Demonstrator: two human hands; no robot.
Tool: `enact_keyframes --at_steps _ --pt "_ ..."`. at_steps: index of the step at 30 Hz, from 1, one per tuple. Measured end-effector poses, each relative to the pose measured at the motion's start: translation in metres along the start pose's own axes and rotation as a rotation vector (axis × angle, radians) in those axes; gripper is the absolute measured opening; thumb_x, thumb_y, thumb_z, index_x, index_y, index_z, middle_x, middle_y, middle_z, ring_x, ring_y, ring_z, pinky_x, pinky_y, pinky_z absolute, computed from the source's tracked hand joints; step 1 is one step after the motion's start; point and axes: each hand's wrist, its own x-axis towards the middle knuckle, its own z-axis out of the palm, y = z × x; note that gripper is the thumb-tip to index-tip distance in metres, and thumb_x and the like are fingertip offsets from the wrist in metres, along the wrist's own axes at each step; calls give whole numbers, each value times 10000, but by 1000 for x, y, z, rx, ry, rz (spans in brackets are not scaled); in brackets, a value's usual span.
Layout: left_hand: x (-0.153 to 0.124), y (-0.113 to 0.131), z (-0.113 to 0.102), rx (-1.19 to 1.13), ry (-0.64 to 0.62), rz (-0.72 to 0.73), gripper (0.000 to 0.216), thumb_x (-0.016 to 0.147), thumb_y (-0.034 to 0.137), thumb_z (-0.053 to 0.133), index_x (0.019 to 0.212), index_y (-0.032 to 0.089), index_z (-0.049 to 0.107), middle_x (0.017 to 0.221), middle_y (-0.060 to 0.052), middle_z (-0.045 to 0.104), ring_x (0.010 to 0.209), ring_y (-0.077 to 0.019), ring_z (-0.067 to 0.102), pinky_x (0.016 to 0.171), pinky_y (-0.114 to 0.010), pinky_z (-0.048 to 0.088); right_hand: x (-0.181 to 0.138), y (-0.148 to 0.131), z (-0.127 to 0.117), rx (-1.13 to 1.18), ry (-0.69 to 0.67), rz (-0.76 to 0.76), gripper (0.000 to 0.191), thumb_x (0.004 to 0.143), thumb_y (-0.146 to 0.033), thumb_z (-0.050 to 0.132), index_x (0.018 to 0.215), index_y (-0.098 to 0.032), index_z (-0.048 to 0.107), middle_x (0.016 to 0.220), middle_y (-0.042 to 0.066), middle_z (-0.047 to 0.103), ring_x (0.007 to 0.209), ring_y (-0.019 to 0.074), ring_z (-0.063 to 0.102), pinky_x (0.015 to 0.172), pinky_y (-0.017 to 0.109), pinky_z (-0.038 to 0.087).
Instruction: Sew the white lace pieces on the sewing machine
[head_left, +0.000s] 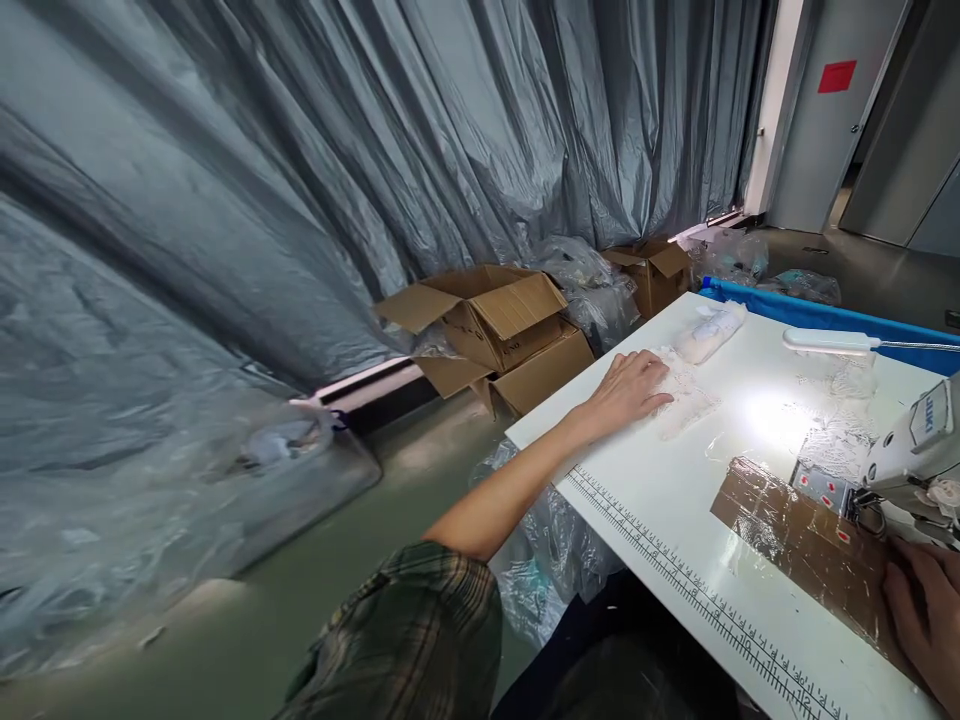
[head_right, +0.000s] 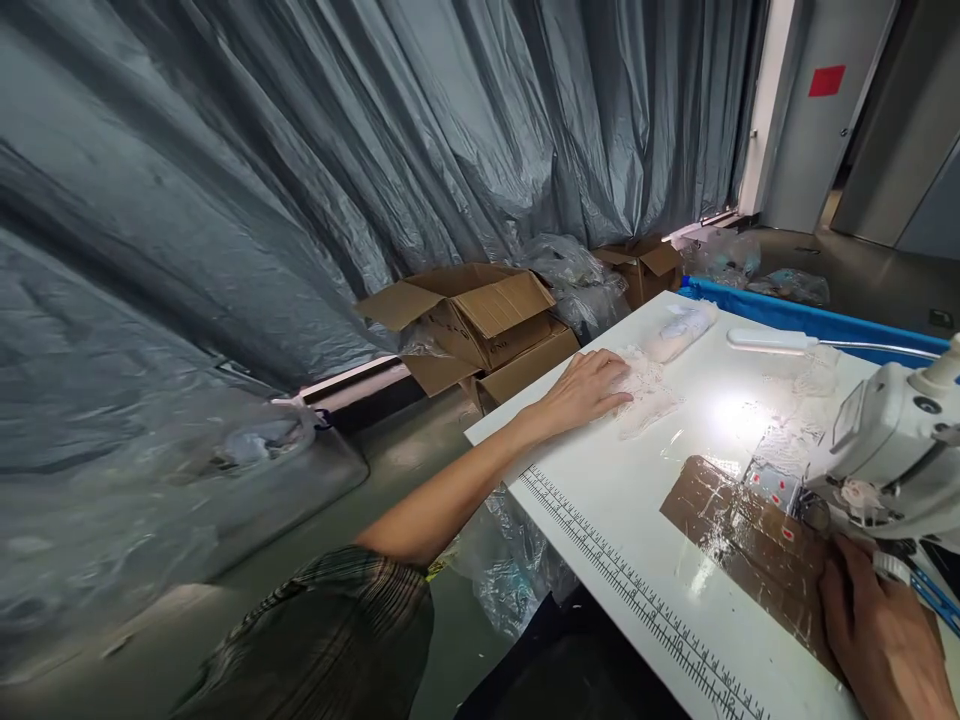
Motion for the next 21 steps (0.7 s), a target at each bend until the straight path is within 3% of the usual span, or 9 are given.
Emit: enact_keyframes --at_steps 4,9,11,13,16,18,21 --pt "-6 2 9 -34 49 144 341 947 439 625 1146 163 643 1297 -147 549 1187 -276 499 1023 -470 324 0 5 -1 -8 -46 4 334 879 -451 450 1024 -260 683 921 123 704 802 297 674 673 436 554" --pt "-2 32 22 -26 -41 238 225 990 290 555 877 144 685 1259 -140 566 1177 -289 498 989 -472 354 2 -5 -5 16 -36 56 348 894 -455 402 982 -245 665 919 140 690 836 318 652 723 468 532" --pt "0 52 27 -91 -72 275 236 1013 260 503 913 126 669 1157 -132 613 1037 -238 564 907 -401 424 3 -8 -5 21 -40 80 356 889 -466 404 976 -243 667 900 139 682 818 317 645 709 471 526" --pt "0 76 30 -231 -116 404 242 1032 277 473 983 117 648 1082 -111 645 928 -184 597 829 -324 469 4 -9 -5 20 -44 100 367 882 -476 414 995 -238 670 890 134 673 786 307 640 675 456 523" --pt "3 107 32 -401 -123 609 257 1039 335 474 1103 129 615 1145 -112 652 995 -172 615 853 -295 489 5 -10 -6 23 -59 106 371 887 -452 420 1051 -231 669 925 127 669 802 290 641 659 426 524" --pt "9 117 31 -414 -100 601 259 1041 323 462 1124 124 605 1205 -133 636 1040 -191 610 884 -325 487 5 -12 -8 21 -80 105 372 896 -417 419 1094 -223 666 973 127 667 834 280 640 682 417 529" --pt "23 117 32 -403 -147 481 222 1033 235 438 997 121 625 1162 -124 643 1020 -198 607 882 -345 486 5 -17 -9 -2 -74 141 395 906 -392 402 1107 -187 672 964 137 648 814 271 626 701 423 525"
